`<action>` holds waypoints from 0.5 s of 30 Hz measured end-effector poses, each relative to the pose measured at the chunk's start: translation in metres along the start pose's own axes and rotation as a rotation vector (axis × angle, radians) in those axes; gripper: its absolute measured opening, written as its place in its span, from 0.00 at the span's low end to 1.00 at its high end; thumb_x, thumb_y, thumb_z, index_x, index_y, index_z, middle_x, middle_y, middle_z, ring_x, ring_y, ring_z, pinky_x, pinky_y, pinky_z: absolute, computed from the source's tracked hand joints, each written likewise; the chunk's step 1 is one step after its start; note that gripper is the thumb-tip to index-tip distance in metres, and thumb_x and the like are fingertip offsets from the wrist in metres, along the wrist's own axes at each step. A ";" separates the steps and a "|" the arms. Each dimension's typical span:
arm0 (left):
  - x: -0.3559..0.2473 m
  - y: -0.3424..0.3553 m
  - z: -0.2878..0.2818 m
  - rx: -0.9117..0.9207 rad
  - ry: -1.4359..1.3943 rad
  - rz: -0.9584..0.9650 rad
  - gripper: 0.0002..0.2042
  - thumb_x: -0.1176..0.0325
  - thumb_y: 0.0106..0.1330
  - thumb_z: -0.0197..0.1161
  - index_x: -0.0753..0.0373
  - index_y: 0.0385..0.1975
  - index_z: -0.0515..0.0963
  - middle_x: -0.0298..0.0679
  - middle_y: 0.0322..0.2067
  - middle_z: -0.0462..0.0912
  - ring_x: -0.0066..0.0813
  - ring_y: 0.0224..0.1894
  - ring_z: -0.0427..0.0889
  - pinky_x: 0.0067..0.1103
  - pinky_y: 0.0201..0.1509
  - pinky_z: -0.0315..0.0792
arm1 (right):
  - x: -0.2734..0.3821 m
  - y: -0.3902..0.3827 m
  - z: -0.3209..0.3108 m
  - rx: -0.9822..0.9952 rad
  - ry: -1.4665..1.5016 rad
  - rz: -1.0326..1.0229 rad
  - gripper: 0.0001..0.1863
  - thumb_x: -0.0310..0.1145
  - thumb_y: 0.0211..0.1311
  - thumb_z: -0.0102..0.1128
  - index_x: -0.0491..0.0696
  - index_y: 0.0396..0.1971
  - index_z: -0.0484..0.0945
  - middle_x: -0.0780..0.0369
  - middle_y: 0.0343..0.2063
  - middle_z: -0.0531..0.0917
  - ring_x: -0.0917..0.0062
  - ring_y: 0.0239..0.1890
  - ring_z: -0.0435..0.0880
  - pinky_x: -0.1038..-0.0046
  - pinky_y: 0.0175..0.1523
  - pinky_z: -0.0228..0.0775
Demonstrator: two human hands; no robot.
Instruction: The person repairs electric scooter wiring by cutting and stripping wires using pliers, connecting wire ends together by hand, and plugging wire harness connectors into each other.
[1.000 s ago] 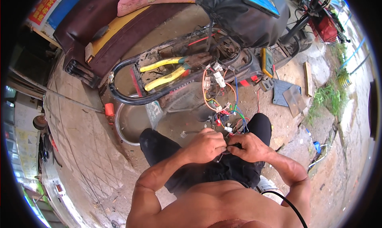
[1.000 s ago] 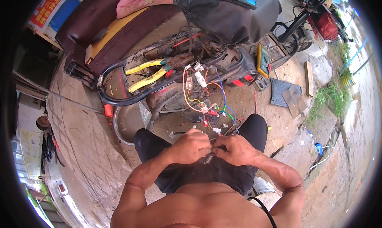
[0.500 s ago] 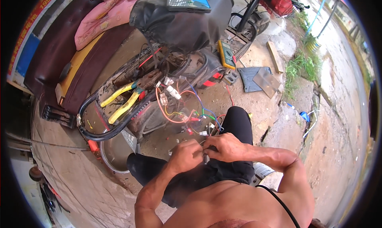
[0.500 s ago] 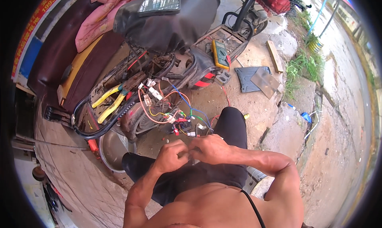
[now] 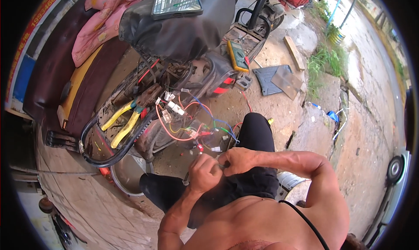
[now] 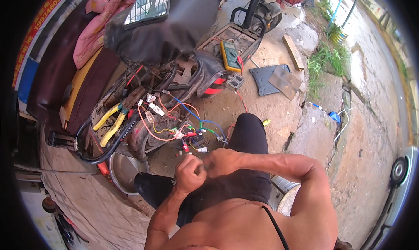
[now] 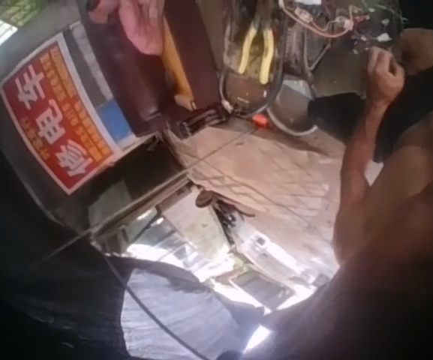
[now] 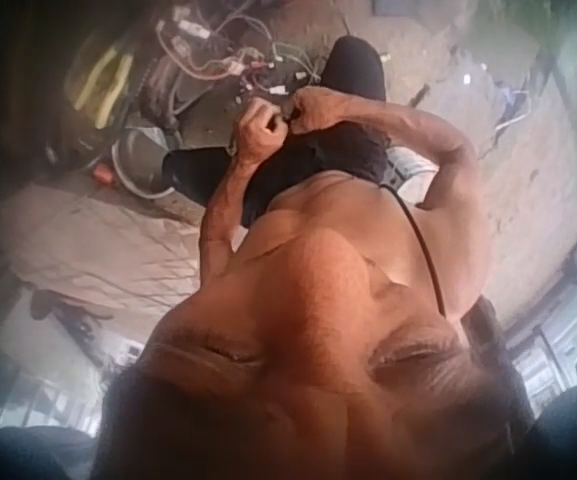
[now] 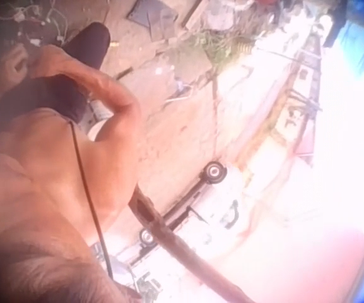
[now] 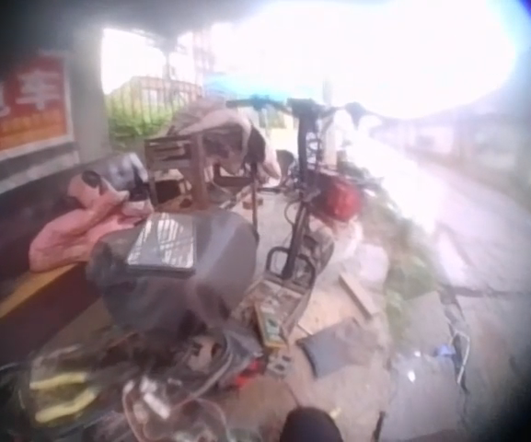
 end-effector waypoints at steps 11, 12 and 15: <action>0.029 0.000 0.000 0.111 -0.187 -0.115 0.05 0.80 0.56 0.65 0.66 0.31 0.80 0.43 0.34 0.81 0.41 0.36 0.83 0.29 0.38 0.76 | -0.024 0.005 0.019 -0.209 0.422 -0.082 0.15 0.41 0.66 0.66 0.42 0.34 0.84 0.54 0.25 0.83 0.73 0.28 0.81 0.66 0.38 0.74; 0.031 -0.002 0.002 0.142 -0.250 -0.147 0.05 0.80 0.57 0.65 0.67 0.32 0.80 0.43 0.34 0.81 0.41 0.36 0.83 0.29 0.39 0.76 | -0.026 0.005 0.021 -0.230 0.426 -0.105 0.15 0.41 0.66 0.66 0.42 0.35 0.84 0.53 0.26 0.83 0.72 0.28 0.82 0.65 0.39 0.74; 0.034 -0.004 0.002 0.246 -0.374 -0.257 0.05 0.79 0.58 0.67 0.67 0.33 0.81 0.43 0.34 0.81 0.40 0.36 0.82 0.28 0.40 0.76 | -0.035 0.008 0.029 -0.257 0.415 -0.127 0.16 0.43 0.66 0.65 0.43 0.35 0.85 0.51 0.28 0.84 0.65 0.32 0.85 0.62 0.41 0.76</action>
Point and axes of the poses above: each hand's wrist, its own y-axis towards the middle knuckle, its own z-axis out of the palm, x = y × z, the point moved 4 cm from there along y, towards the middle knuckle
